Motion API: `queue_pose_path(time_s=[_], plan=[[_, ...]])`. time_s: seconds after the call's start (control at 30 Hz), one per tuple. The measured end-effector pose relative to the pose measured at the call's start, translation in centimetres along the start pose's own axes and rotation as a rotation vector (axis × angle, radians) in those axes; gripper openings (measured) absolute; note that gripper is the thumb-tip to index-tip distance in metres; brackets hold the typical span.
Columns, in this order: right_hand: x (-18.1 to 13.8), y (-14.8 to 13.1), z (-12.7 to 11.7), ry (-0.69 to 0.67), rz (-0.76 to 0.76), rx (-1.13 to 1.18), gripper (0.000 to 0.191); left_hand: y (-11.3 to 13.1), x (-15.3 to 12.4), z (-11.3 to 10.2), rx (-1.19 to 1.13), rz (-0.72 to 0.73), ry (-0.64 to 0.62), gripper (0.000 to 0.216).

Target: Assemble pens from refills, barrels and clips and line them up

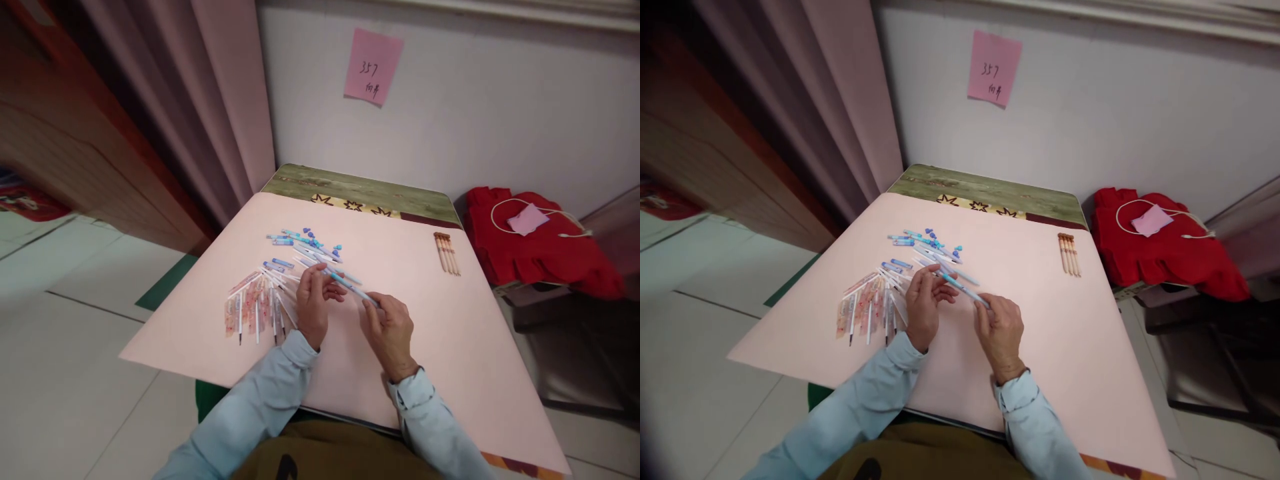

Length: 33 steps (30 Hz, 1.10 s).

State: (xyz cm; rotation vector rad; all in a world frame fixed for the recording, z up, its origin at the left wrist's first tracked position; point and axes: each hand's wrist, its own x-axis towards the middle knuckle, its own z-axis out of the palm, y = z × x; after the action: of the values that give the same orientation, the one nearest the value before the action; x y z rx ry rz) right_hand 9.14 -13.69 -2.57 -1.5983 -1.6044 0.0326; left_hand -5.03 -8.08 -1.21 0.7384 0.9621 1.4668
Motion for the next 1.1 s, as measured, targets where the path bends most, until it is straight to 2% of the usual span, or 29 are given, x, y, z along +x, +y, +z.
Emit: queue_pose_path(time_s=[0.23, 0.63, 0.77, 0.83, 0.9, 0.93, 1.0, 1.1], plan=[[-0.2, 0.5, 0.6, 0.002, -0.006, 0.016, 0.019, -0.3, -0.2, 0.1, 0.169, 0.124, -0.037, 0.03], [0.1, 0.6, 0.8, -0.042, -0.029, 0.015, 0.019, -0.8, -0.3, 0.6, 0.277, 0.129, -0.079, 0.026], [0.1, 0.8, 0.8, -0.039, -0.025, 0.022, 0.019, -0.2, 0.3, 0.2, 0.274, 0.072, -0.053, 0.029], [0.2, 0.9, 0.8, -0.016, -0.001, 0.037, 0.019, 1.1, 1.6, 0.0, 0.287, 0.078, 0.002, 0.035], [0.4, 0.9, 0.8, 0.011, 0.029, 0.054, 0.02, 2.7, 3.8, 0.0, 0.373, 0.207, 0.053, 0.041], [0.5, 0.9, 0.9, 0.023, 0.04, 0.063, 0.021, 3.3, 5.2, 0.1, 0.465, 0.277, 0.049, 0.036], [0.6, 1.0, 1.0, 0.03, 0.057, 0.087, 0.022, 4.1, 8.1, 0.7, 0.699, 0.361, -0.047, 0.025], [0.8, 1.1, 1.3, 0.036, 0.1, 0.137, 0.023, 3.5, 12.0, 2.1, 1.105, 0.368, -0.266, 0.017]])
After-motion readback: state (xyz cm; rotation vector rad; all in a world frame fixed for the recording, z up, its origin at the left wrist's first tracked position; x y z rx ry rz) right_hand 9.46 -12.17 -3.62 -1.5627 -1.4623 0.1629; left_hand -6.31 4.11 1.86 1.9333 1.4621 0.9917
